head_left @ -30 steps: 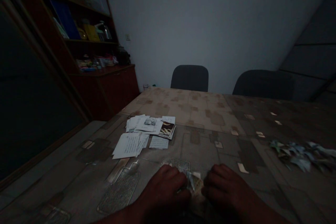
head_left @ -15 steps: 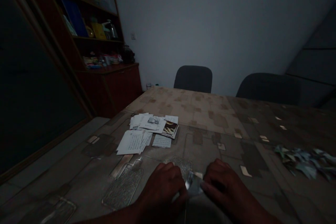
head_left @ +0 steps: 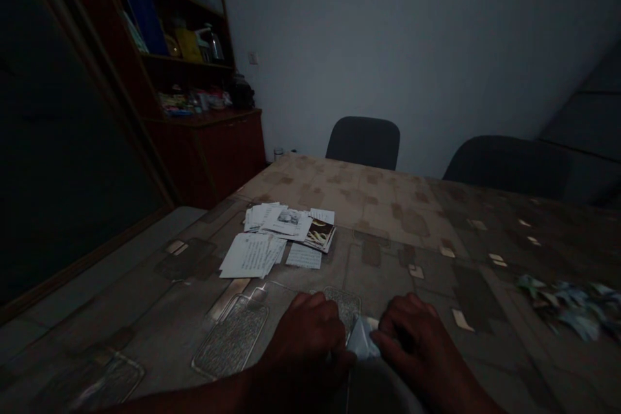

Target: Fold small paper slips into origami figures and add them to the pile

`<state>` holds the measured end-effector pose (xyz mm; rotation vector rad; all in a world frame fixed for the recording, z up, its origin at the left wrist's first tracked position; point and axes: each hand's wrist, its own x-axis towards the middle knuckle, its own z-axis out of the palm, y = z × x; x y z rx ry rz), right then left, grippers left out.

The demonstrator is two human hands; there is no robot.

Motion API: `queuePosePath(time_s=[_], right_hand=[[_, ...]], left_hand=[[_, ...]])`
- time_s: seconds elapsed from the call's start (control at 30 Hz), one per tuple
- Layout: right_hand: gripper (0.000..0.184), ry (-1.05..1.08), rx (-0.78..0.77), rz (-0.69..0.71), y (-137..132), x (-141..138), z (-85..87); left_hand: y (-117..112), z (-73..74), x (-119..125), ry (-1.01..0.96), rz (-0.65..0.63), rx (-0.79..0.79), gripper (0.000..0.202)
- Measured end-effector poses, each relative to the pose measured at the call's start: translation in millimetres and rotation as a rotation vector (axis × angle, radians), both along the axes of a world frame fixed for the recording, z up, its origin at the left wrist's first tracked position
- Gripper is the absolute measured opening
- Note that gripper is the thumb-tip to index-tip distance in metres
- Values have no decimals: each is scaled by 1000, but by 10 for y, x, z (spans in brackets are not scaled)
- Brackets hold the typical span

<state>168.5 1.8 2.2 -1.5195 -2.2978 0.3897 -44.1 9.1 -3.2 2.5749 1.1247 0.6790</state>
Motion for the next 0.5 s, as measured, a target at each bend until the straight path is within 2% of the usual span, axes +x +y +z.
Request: queuePosePath(time_s=[0.17,0.3,0.37,0.43,0.5], right_hand=[[21,39,-35,3,7,5,21],[23,227,-108,23,16,43,74],[26,400,-183,0,17,62,108],[30,604,-311,-61,9,72,124],[34,809,-447,-123,-7,70,106]], left_hand=[[-18,-25,3,-45,-2,-22,14],[12,19,-21,-201,-20,-41,16],[39,82,-30,-347,-46,-134,15],[64,149,-27,-505,-81,-299,14],[83,192,-8,-632,-90,-490,25]])
